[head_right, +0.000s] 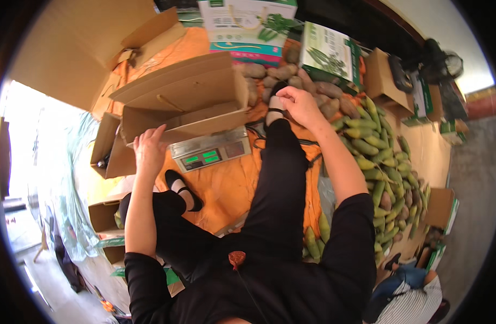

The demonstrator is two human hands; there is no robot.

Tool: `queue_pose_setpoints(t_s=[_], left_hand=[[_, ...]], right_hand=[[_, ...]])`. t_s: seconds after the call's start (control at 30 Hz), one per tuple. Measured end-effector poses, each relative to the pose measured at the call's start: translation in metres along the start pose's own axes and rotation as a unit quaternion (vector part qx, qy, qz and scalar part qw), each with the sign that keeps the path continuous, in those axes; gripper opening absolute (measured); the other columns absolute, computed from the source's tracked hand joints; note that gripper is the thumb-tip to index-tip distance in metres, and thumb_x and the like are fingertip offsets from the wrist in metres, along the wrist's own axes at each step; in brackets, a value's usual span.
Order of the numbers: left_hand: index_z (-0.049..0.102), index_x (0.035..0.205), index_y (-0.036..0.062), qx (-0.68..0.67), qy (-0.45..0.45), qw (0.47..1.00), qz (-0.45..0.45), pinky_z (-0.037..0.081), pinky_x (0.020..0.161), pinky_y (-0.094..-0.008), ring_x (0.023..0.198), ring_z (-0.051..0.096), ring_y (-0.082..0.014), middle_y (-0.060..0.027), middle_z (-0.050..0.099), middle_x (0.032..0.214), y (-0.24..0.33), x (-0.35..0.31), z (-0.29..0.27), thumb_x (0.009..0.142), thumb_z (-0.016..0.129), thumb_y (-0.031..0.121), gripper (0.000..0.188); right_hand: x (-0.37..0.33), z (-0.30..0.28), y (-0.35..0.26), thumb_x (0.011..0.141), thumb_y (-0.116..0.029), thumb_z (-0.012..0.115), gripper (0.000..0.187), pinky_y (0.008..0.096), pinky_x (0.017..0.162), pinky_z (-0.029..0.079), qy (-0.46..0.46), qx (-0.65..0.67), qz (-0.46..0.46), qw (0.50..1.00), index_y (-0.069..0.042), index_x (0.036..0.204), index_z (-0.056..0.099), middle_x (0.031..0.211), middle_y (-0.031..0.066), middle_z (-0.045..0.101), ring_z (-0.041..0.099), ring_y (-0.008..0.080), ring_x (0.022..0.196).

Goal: Packing and weighing green papayas and sweet potatoes into boxes.

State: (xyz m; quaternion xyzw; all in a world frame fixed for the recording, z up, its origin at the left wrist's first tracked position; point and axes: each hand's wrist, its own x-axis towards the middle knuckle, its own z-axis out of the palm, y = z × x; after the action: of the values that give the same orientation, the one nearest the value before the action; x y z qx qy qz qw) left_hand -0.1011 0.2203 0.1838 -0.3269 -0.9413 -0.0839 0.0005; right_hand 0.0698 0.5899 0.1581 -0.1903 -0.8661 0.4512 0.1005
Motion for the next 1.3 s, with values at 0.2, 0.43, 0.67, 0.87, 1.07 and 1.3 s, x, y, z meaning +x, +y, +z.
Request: queue_pose_setpoints(t_s=[0.2, 0.43, 0.67, 0.87, 1.07, 1.3], left_hand=[[0.068, 0.097, 0.0117, -0.036, -0.017, 0.999, 0.031, 0.041, 0.087, -0.0418, 0.093, 0.056, -0.0274, -0.0087, 0.058, 0.089, -0.008, 0.005, 0.013, 0.069, 0.064, 0.000, 0.030], [0.068, 0.092, 0.0039, -0.126, -0.023, 0.990, 0.058, 0.047, 0.072, -0.0383, 0.081, 0.059, -0.0300, -0.0131, 0.056, 0.087, -0.003, 0.007, 0.014, 0.070, 0.062, -0.006, 0.025], [0.067, 0.093, 0.0015, -0.141, -0.041, 0.987, 0.060, 0.046, 0.071, -0.0357, 0.079, 0.057, -0.0275, -0.0125, 0.054, 0.086, 0.012, 0.006, 0.012, 0.072, 0.061, -0.008, 0.024], [0.067, 0.092, 0.0016, -0.080, -0.026, 0.996, 0.039, 0.045, 0.076, -0.0383, 0.084, 0.056, -0.0288, -0.0127, 0.055, 0.086, 0.005, 0.004, 0.012, 0.071, 0.060, -0.006, 0.024], [0.067, 0.089, 0.0058, -0.066, 0.002, 0.994, 0.089, 0.042, 0.085, -0.0397, 0.089, 0.057, -0.0292, -0.0093, 0.060, 0.087, -0.002, 0.008, 0.019, 0.071, 0.060, 0.003, 0.019], [0.066, 0.087, 0.0089, -0.045, 0.000, 0.997, 0.060, 0.037, 0.090, -0.0410, 0.093, 0.056, -0.0255, -0.0057, 0.061, 0.088, 0.001, 0.005, 0.020, 0.075, 0.061, 0.008, 0.013]], right_hand=[[-0.114, 0.035, 0.137, 0.082, -0.014, 0.058, 0.018, 0.0359, 0.071, 0.049, 0.035, -0.018, 0.246, 0.968, -0.005, 0.096, 0.066, 0.083, 0.0147, 0.066, 0.065, 0.0271, 0.080], [-0.286, 0.114, 0.258, 0.080, -0.014, 0.058, 0.015, 0.0342, 0.058, 0.050, 0.001, -0.091, 0.353, 0.931, -0.002, 0.084, 0.065, 0.067, 0.0119, 0.063, 0.064, 0.0212, 0.058], [-0.311, 0.072, 0.303, 0.074, -0.010, 0.058, 0.013, 0.0414, 0.071, 0.051, 0.051, -0.259, 0.445, 0.856, -0.007, 0.083, 0.066, 0.082, 0.0165, 0.067, 0.065, 0.0317, 0.076], [-0.254, 0.009, 0.262, 0.076, -0.011, 0.058, 0.026, 0.0424, 0.084, 0.048, 0.083, -0.337, 0.468, 0.813, -0.013, 0.101, 0.061, 0.106, 0.0126, 0.061, 0.056, 0.0321, 0.103], [-0.227, -0.034, 0.266, 0.083, -0.015, 0.055, 0.041, 0.0495, 0.087, 0.045, 0.043, -0.451, 0.468, 0.759, -0.016, 0.123, 0.046, 0.125, 0.0041, 0.049, 0.046, 0.0244, 0.118], [-0.216, -0.040, 0.259, 0.077, -0.008, 0.061, 0.064, 0.0520, 0.095, 0.037, -0.056, -0.448, 0.491, 0.744, -0.022, 0.134, 0.036, 0.134, 0.0024, 0.041, 0.037, 0.0265, 0.126]])
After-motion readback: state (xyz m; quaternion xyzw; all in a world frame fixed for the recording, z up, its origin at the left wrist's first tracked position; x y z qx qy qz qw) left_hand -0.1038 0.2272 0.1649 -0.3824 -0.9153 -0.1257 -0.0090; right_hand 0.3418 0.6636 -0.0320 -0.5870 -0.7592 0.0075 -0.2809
